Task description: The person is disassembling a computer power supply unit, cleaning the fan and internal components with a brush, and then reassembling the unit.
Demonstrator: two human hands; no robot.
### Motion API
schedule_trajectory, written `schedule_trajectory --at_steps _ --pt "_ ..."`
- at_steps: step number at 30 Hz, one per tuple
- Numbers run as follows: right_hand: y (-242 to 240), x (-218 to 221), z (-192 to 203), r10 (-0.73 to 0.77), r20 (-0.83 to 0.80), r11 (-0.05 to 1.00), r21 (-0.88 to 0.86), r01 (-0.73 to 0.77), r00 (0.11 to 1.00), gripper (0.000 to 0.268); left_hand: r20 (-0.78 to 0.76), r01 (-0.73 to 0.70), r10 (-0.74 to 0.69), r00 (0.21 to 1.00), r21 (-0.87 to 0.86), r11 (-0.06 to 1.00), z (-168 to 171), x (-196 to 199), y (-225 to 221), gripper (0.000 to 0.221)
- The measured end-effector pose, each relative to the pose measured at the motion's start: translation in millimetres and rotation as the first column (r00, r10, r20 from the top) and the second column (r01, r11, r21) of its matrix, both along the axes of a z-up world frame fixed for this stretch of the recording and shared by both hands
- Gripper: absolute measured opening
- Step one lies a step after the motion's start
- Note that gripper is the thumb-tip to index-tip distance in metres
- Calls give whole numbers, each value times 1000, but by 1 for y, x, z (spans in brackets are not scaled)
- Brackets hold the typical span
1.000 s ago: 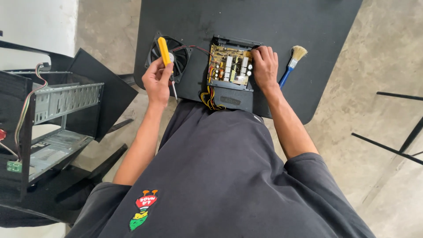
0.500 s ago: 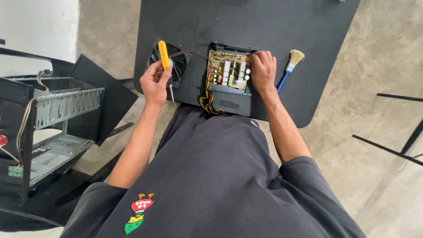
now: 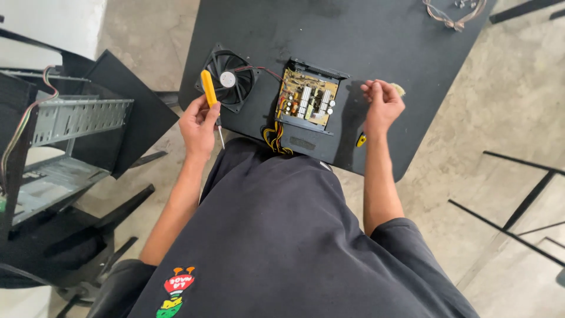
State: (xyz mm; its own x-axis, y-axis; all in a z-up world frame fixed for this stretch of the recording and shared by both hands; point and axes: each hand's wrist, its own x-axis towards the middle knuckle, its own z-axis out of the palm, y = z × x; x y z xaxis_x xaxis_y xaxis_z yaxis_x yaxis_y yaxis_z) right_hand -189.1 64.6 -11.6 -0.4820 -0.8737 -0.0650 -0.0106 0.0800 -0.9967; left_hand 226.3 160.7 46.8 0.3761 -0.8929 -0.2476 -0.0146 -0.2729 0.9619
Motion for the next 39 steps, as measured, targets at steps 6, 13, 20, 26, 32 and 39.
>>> schedule_trajectory --at_steps 6,13,20,26,32,39 --pt "-92 14 37 199 -40 977 87 -195 979 6 85 -102 100 991 27 994 4 1 33 32" --pt "-217 60 -46 473 -799 704 88 -705 372 10 134 -130 118 984 92 987 20 4 63 34" --pt "-248 95 -56 446 -879 590 146 -794 170 13 193 -190 166 967 114 975 13 16 91 31" --pt "-258 95 -63 377 -926 619 267 -739 -18 8 168 -175 151 974 139 975 8 13 96 28" --pt "-239 77 -54 488 -839 728 241 -642 238 21 193 -63 48 980 76 995 6 9 71 31" --pt "-94 145 142 701 -658 494 172 -852 274 9 144 321 -300 943 -158 934 50 -33 -21 31"
